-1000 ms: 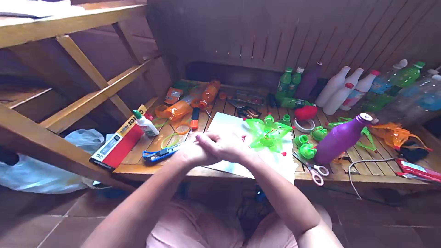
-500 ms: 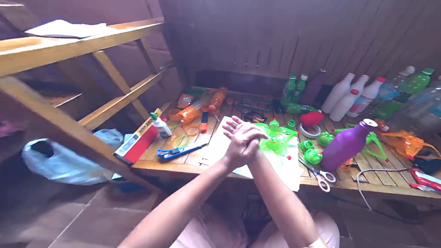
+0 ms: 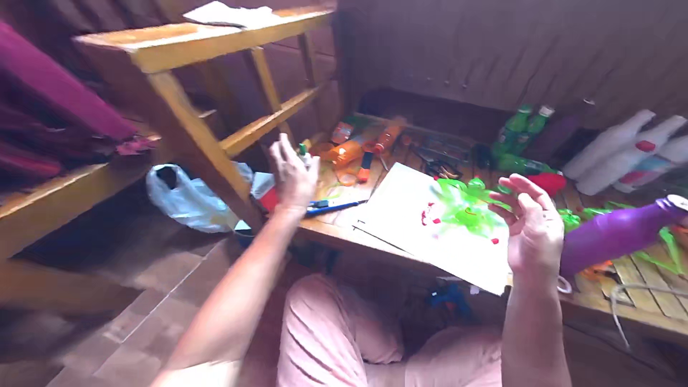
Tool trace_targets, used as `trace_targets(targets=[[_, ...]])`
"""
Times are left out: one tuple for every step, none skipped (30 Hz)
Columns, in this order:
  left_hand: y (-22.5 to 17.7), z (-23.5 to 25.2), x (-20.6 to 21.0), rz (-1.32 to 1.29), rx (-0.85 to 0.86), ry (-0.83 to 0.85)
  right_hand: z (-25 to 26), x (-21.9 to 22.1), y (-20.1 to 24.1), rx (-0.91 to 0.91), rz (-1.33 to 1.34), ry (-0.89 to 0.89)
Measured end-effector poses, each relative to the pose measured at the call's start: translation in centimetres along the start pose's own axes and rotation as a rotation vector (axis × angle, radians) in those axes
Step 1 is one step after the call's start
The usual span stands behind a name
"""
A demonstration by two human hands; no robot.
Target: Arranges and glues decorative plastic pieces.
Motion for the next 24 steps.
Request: trace_targets(targets=[[1.2, 0.4, 0.2, 0.043, -0.033, 0.01, -0.2, -1.2, 0.3, -0.055, -0.047, -0.03], [2.1, 0.8, 0.7, 0.078, -0.052, 0.016, -0.5, -2.1, 0.3, -0.1, -0.112, -0.06], [2.7, 1.1, 1.0, 0.106, -0.064, 0.019, -0.8, -2.9, 0.2, -0.139, -0.191, -0.088], [3.0, 1.4, 1.3, 0.13, -0.077, 0.022, -1.2, -3.8, -0.2, -0.17, -0.28, -0.119], [3.1, 1.6, 1.4, 0.148, -0.094, 0.028, -1.6, -4.6, -0.7, -0.192, -0.367, -0.155], [3.2, 1.8, 1.4, 0.153, -0.11, 0.031, -2.1, -5.4, -1.3, -0.201, -0.441, -0.19], [3.4, 1.9, 1.5, 0.153, -0.122, 0.028, -2.6, -6.0, -1.9, -0.204, -0.501, -0.224], [3.6, 2.0, 1.6, 0.147, -0.129, 0.02, -3.1, -6.6, -2.6, -0.204, -0.547, -0.249], [4.0, 1.9, 1.9, 0.143, -0.126, 0.006, -3.5, -7.1, -3.3, -0.2, -0.582, -0.264], [4.3, 1.8, 2.1, 0.136, -0.115, -0.012, -3.9, -7.5, -3.9, -0.186, -0.604, -0.273], [4.4, 1.7, 2.3, 0.128, -0.101, -0.029, -4.2, -7.6, -4.3, -0.172, -0.616, -0.275], [4.5, 1.6, 2.4, 0.123, -0.096, -0.039, -4.3, -7.5, -4.7, -0.157, -0.622, -0.273], [4.6, 1.5, 2.5, 0.125, -0.099, -0.043, -4.4, -7.4, -5.1, -0.137, -0.623, -0.262], [4.5, 1.4, 2.6, 0.131, -0.111, -0.034, -4.3, -7.2, -5.5, -0.118, -0.613, -0.247], [4.5, 1.4, 2.7, 0.141, -0.128, -0.016, -4.2, -7.0, -5.9, -0.097, -0.599, -0.225], [4.5, 1.4, 2.9, 0.161, -0.145, 0.004, -4.1, -6.8, -6.4, -0.075, -0.584, -0.198], [4.6, 1.5, 3.0, 0.187, -0.16, 0.025, -4.0, -6.5, -6.9, -0.051, -0.574, -0.168], [4.6, 1.6, 3.1, 0.208, -0.174, 0.044, -3.9, -6.2, -7.3, -0.032, -0.57, -0.137], [4.7, 1.7, 3.2, 0.226, -0.189, 0.061, -3.8, -6.0, -7.7, -0.021, -0.572, -0.113], [4.7, 1.8, 3.4, 0.242, -0.208, 0.078, -3.7, -5.9, -8.1, -0.01, -0.581, -0.091], [4.6, 1.8, 3.5, 0.258, -0.226, 0.095, -3.7, -5.8, -8.2, -0.001, -0.597, -0.073], [4.6, 1.9, 3.6, 0.275, -0.243, 0.114, -3.7, -5.8, -8.3, 0.002, -0.613, -0.064], [4.6, 1.9, 3.7, 0.292, -0.261, 0.136, -3.7, -5.8, -8.4, 0.005, -0.622, -0.058], [4.7, 2.0, 3.8, 0.299, -0.276, 0.155, -3.6, -5.9, -8.4, 0.009, -0.626, -0.054]])
Point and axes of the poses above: each hand's wrist, its own z-axis towards the middle knuckle, its own x-axis out of the palm, y = z × x, the point moved 5 cm from there along z, towards the middle knuckle, and after that the axes turned 5 degrees about -z, right-handed, at the moved point
